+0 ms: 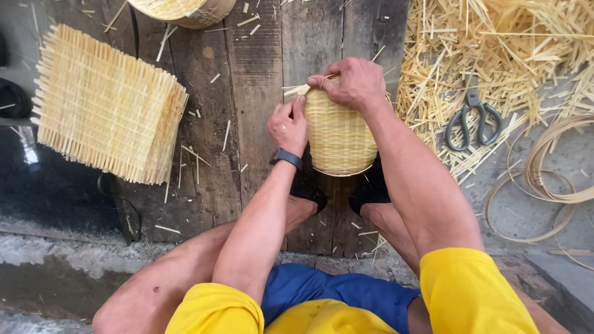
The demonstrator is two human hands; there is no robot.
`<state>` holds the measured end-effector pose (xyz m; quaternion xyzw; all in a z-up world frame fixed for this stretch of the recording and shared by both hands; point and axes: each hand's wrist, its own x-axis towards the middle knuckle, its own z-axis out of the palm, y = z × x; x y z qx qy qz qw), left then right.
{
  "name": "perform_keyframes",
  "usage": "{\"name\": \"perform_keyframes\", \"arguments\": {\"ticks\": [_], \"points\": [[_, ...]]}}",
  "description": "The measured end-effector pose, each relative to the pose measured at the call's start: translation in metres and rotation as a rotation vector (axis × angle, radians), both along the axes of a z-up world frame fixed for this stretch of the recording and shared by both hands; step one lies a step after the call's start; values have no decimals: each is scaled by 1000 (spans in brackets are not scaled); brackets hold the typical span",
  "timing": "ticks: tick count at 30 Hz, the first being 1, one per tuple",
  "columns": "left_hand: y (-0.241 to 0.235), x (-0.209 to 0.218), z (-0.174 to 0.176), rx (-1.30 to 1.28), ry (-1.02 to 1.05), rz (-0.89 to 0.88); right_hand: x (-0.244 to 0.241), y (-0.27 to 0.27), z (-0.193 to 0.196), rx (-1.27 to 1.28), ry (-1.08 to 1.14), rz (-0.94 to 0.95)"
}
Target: The person sits on the floor and repeatedly places a circular bamboo frame onto a flat woven bamboo mat. They use shears to trim the excess bamboo strips around the frame's edge, then remove the frame and set the trimmed mat aside. This process is repeated multiple times with different mats.
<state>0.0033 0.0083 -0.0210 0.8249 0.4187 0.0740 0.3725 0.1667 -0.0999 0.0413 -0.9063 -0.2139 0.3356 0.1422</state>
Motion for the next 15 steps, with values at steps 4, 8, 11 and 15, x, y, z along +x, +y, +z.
{"name": "perform_keyframes", "arguments": {"ticks": [4, 8, 11, 15], "points": [[26, 5, -31, -707, -76, 219, 0, 7, -12, -47, 6, -74], [56, 11, -16, -1197, -55, 233, 5, 1, -7, 126, 100, -160], [58, 34, 3, -490, 164, 8, 8, -49, 22, 512, -44, -220], [24, 66, 33, 224, -224, -645, 5, -171, 96, 48, -267, 133]]}}
